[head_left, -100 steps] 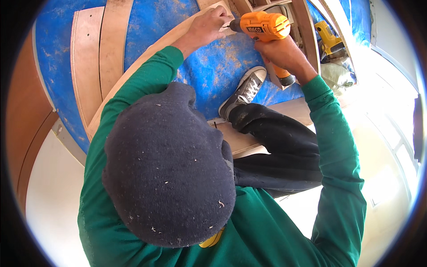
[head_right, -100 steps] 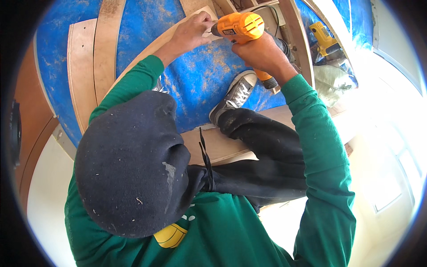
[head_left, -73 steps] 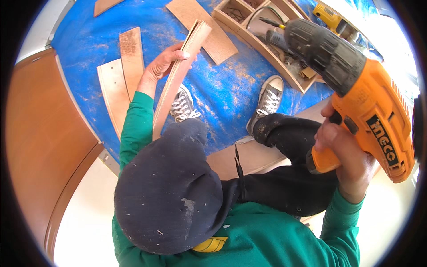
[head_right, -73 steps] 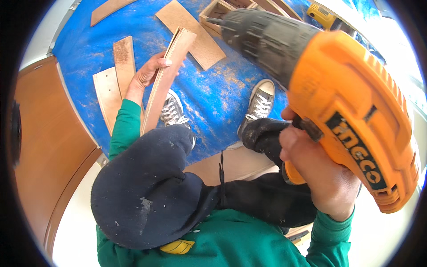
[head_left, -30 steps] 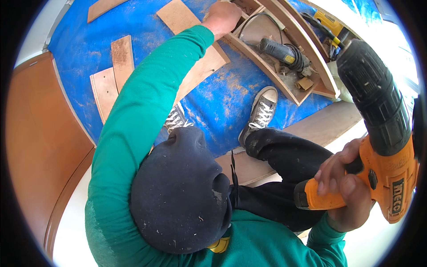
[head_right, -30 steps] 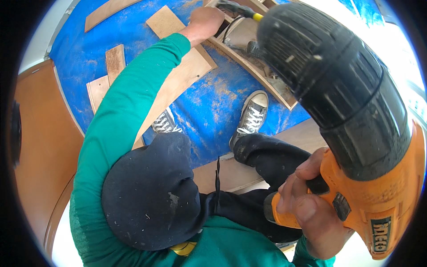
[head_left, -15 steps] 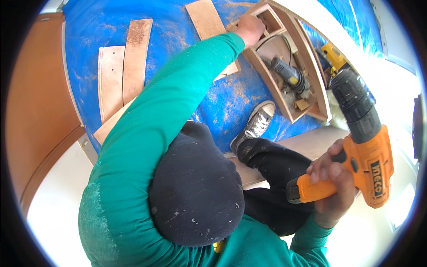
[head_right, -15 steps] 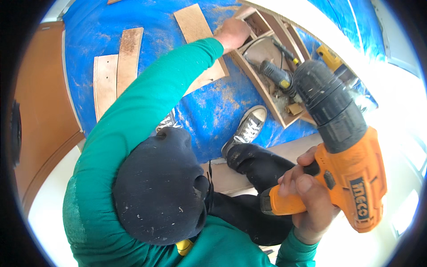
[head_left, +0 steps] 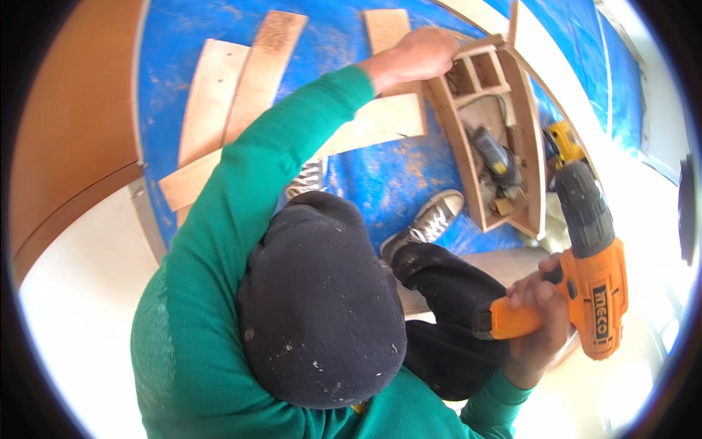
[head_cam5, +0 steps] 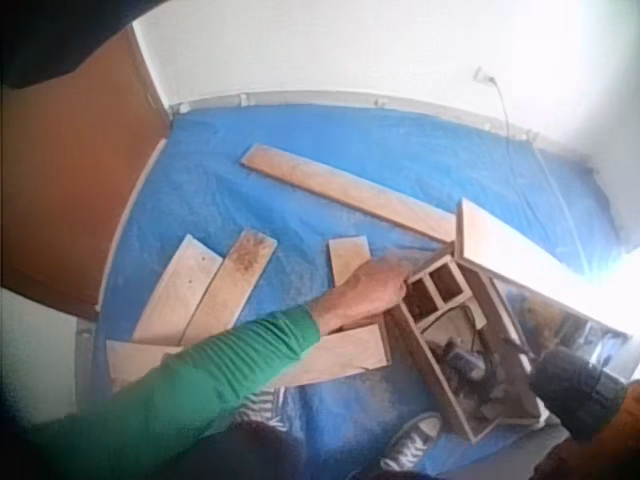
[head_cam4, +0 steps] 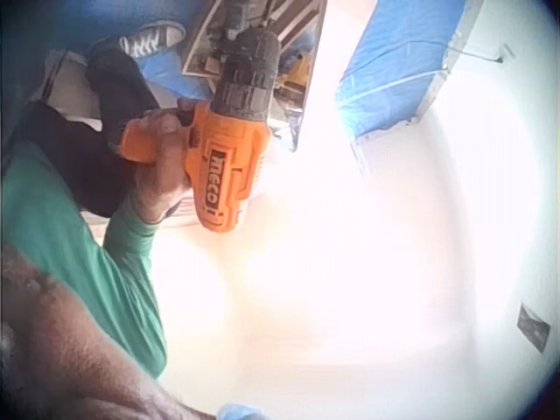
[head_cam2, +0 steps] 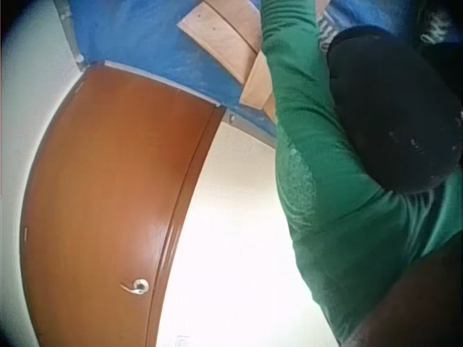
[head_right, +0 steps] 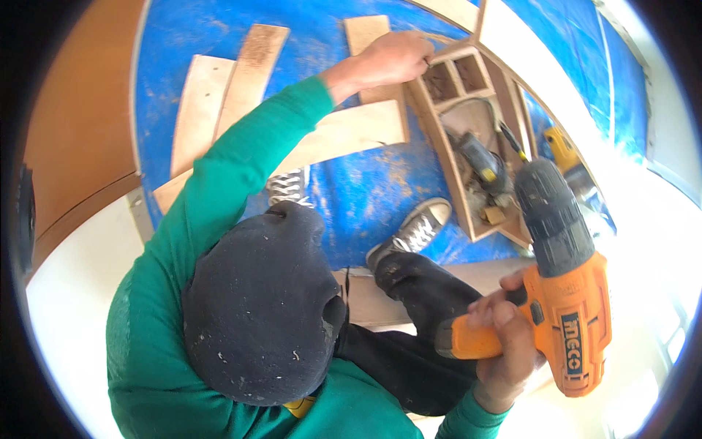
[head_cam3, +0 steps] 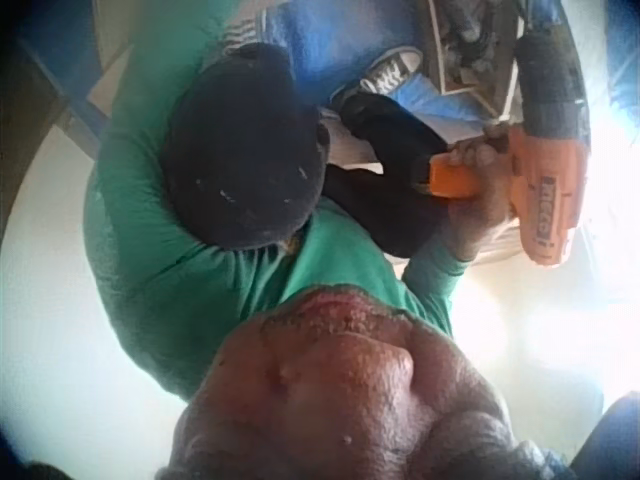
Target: The person sits on a blue tarp and uses a hand saw to cut a piece of wood. They then use a cordless drill to drive screws into the wood pieces, joining them together.
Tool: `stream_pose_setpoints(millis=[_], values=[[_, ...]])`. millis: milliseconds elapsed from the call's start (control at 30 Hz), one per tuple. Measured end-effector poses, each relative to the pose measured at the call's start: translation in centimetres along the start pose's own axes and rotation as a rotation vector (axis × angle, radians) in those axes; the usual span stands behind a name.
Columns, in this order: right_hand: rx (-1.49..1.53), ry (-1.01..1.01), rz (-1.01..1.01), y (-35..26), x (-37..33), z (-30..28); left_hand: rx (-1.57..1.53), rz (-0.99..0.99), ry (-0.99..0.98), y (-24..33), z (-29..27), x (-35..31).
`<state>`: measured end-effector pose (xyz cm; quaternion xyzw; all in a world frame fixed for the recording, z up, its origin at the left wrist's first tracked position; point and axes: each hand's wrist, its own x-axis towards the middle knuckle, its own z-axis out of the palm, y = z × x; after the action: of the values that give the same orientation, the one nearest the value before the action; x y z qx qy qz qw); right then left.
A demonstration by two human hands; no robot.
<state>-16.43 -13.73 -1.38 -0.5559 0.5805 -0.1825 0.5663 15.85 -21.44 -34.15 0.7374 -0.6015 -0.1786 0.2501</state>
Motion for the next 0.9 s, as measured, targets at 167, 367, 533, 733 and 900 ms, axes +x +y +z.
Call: stream_pose_setpoints(millis=[167, 367, 533, 733, 900], values=[[0.084, -0.035, 0.021, 1.1, 0.5, -1.4, -0.154, -0.355, -0.067, -8.7, -6.6, -20.1], [0.08, -0.099, 0.074, 2.0, 0.6, -1.6, -0.251, -0.679, 0.031, -10.8, -2.7, -34.3], [0.015, -0.069, 0.089, 1.3, 0.2, -0.3, 0.036, -0.736, 0.14, -9.6, -2.3, -33.4], [0.003, -0.05, 0.069, 1.4, 0.1, 0.6, -0.079, -0.83, 0.391, -12.5, -4.8, -29.5], [-0.017, -0.07, 0.094, 1.5, 0.3, 0.9, -0.228, -0.849, 0.658, -21.5, -5.3, -19.0]])
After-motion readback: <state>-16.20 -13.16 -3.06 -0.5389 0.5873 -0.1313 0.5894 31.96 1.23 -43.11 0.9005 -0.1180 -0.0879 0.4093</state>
